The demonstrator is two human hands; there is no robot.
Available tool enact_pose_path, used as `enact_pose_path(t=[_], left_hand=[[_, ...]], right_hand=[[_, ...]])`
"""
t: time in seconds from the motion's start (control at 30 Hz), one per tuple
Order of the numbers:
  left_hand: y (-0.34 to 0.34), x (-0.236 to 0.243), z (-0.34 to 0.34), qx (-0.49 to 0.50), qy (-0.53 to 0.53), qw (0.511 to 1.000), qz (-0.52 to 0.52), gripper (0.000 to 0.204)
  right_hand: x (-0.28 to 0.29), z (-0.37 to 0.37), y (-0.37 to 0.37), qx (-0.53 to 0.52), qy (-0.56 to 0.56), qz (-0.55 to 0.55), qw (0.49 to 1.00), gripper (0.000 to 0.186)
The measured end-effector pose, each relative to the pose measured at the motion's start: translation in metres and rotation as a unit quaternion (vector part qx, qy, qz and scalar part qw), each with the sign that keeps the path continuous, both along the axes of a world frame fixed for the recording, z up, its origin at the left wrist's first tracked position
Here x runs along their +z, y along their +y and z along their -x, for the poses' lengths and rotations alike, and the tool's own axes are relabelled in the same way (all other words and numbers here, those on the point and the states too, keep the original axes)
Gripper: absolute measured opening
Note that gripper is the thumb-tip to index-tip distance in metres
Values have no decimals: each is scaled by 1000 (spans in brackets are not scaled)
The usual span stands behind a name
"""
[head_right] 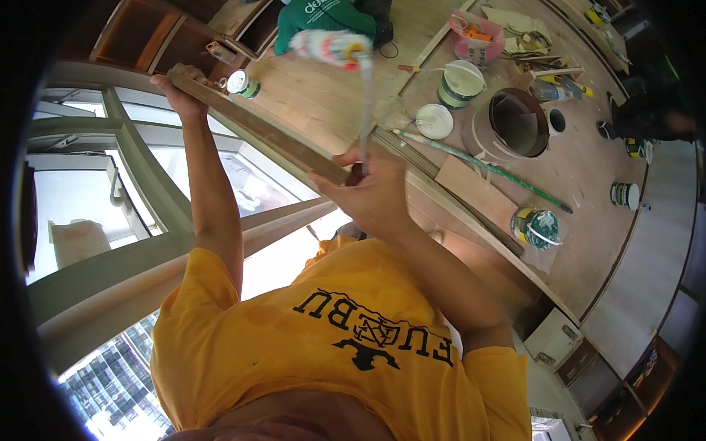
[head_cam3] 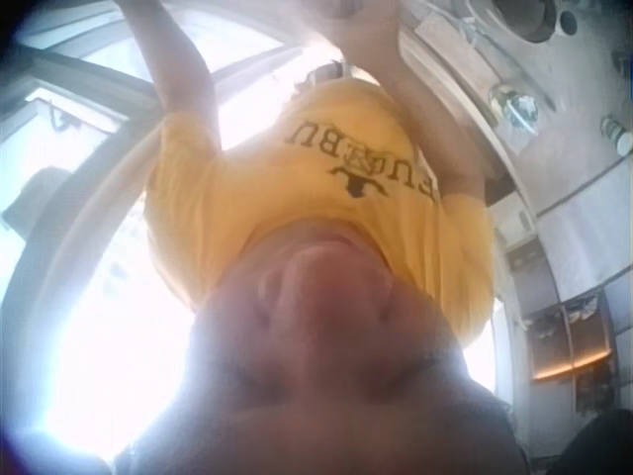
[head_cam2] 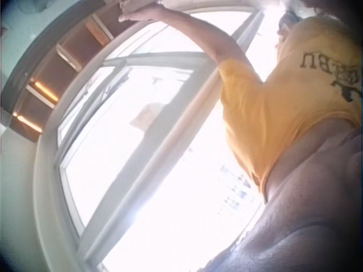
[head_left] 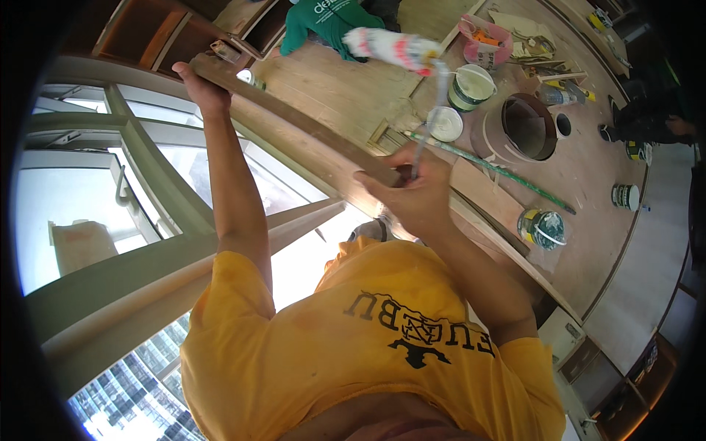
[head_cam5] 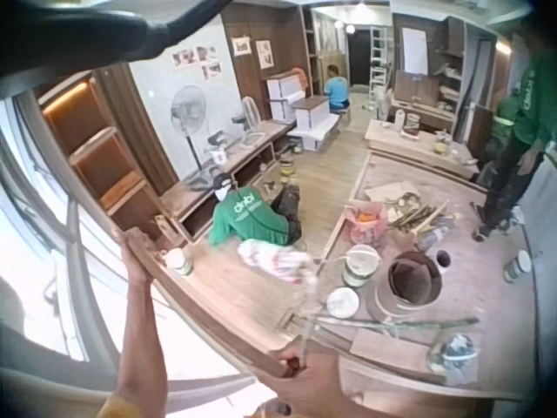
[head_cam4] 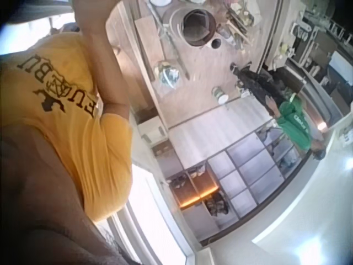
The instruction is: The person sands a white cabinet door with a sanding block, then washes hands and a paint roller at a sink. They load the roller with paint and apply it to the cabinet door and interior surfaces.
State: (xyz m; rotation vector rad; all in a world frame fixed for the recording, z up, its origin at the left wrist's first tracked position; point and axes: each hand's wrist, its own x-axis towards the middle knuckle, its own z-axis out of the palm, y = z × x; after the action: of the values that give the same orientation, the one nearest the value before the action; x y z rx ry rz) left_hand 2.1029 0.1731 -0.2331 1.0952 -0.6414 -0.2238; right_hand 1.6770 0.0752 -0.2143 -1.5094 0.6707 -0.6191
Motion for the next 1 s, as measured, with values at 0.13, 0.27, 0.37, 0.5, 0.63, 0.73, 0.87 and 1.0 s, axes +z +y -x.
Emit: enact_pose_path(t=[0.13,0.27,0.37,0.5,0.63,0.73,0.87,1.0], left_hand=[[23,-13,-36,-11,45,998,29,67],[22,-21,-47,47,65,997,15,61],[31,-34,-68,42,114,992,24,60],[29,-51,-78,67,133,989,2,62],[37,-62,-93,79,94,992,-18,63],[47,-51,-99,146,171,971,-78,51],[69,-29,-102,191,131,922,-311,37],[69,-22,-63,208,121,890,-387,50]], right_hand=[[-16,-51,20,52,-38,8,998,34],[-31,-81,29,70,-17,15,997,34],[-46,-103,38,70,-31,13,997,32],[-60,-120,47,68,-41,7,997,32],[-61,-131,47,73,-27,5,997,32],[-57,-140,44,100,-10,-39,994,33],[-63,-157,53,137,-33,-90,986,34],[-60,-158,53,196,-32,-96,975,32]])
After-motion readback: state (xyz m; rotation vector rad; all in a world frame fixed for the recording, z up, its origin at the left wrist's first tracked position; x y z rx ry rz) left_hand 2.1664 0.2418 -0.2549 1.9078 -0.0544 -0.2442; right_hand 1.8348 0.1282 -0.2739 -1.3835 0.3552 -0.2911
